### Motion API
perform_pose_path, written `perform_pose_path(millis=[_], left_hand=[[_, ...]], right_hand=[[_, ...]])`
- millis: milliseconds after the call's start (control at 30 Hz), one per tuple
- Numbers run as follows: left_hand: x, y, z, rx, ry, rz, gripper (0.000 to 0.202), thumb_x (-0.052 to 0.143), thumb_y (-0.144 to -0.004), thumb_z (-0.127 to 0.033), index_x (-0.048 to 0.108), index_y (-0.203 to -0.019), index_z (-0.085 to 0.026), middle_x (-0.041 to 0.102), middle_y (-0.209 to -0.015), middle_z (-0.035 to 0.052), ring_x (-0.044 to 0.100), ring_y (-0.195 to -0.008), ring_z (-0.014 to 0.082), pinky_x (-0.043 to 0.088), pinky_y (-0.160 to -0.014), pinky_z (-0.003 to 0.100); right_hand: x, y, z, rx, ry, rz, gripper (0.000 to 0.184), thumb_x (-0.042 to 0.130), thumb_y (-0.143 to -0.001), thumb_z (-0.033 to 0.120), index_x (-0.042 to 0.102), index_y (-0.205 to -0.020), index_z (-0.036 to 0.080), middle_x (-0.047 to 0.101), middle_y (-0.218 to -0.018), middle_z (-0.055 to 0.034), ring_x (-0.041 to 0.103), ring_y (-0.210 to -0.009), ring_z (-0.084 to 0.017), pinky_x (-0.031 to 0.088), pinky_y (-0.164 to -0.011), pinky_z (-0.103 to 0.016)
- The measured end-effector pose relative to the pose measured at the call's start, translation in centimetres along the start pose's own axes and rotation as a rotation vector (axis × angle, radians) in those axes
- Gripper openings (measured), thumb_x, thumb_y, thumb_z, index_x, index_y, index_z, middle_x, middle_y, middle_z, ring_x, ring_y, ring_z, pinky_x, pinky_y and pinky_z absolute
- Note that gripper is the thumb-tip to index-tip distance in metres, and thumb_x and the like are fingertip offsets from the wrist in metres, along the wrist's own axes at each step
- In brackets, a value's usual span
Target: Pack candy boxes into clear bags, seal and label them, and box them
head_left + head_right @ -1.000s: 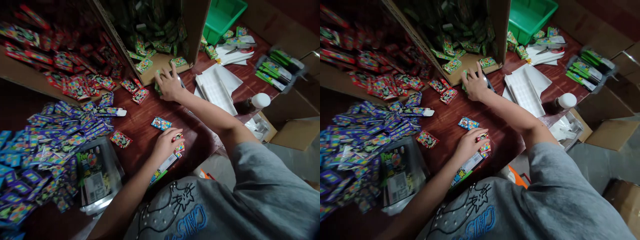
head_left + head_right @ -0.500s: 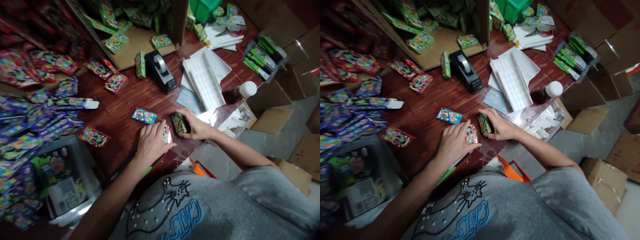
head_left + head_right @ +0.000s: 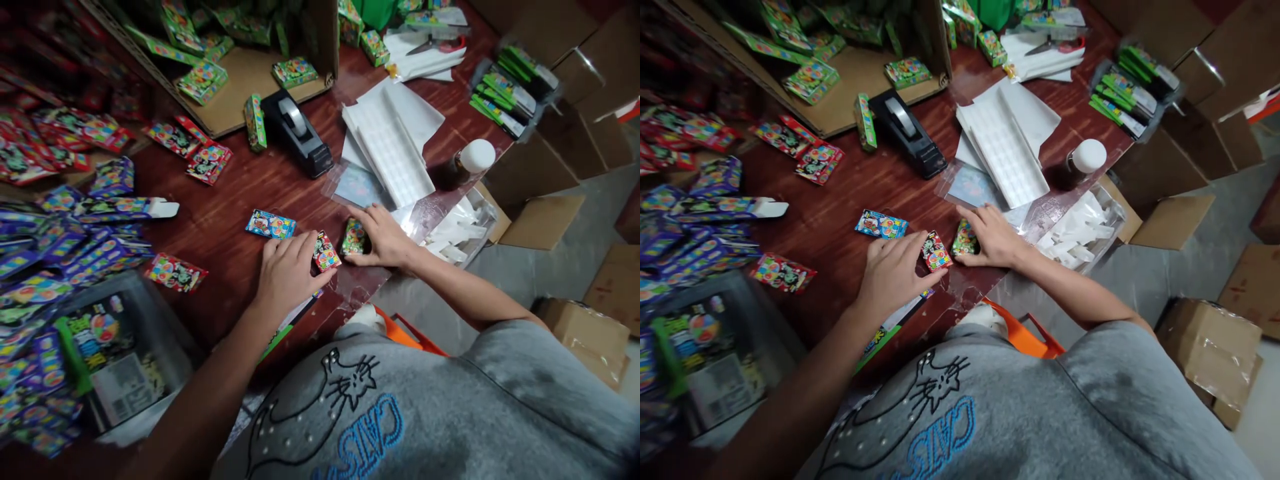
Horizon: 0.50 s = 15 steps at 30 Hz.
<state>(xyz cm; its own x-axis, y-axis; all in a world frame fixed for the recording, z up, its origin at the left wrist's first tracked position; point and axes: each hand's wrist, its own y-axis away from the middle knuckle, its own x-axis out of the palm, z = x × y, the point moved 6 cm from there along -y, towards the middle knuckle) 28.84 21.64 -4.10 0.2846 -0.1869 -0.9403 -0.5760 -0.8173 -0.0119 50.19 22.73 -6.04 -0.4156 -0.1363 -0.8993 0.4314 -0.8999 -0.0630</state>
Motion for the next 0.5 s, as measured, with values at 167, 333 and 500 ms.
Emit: perform_pose_path(millis=[167, 333, 500], left_hand=[[0.4, 0.3, -0.2, -0.072, 0.078, -0.045, 0.067, 0.073, -0.092, -0.043, 0.054, -0.148, -0.013, 0.062, -0.150, 0.0216, 0.058, -0.138, 0.0403, 0.046, -0.114, 0.053], [0.4, 0.4, -0.2, -0.142, 0.057, -0.029, 0.069, 0.077, -0.090, -0.044, 0.054, -0.148, -0.014, 0.064, -0.142, 0.0218, 0.060, -0.131, 0.0412, 0.047, -0.111, 0.054], [0.7, 0.5, 0.4, -0.158, 0.046, -0.034, 0.093, 0.081, -0.088, -0.053, 0.041, -0.161, -0.012, 0.062, -0.148, 0.0259, 0.058, -0.135, 0.0457, 0.043, -0.114, 0.060]], right_hand=[[-0.4, 1.1, 1.1, 0.376, 0.207, 0.017, 0.082, 0.034, -0.105, 0.081, 0.059, -0.148, 0.015, 0.059, -0.138, -0.0234, 0.063, -0.119, -0.037, 0.053, -0.100, -0.052], [-1.2, 2.3, 1.4, 0.342, 0.101, 0.237, 0.085, 0.059, -0.100, 0.073, 0.046, -0.161, 0.016, 0.061, -0.146, -0.0232, 0.072, -0.103, -0.036, 0.060, -0.087, -0.049], [-3.3, 0.6, -0.1, -0.119, 0.080, 0.346, 0.120, 0.088, -0.080, 0.041, 0.017, -0.176, 0.024, 0.038, -0.175, -0.0196, 0.050, -0.149, -0.046, 0.047, -0.118, -0.062]])
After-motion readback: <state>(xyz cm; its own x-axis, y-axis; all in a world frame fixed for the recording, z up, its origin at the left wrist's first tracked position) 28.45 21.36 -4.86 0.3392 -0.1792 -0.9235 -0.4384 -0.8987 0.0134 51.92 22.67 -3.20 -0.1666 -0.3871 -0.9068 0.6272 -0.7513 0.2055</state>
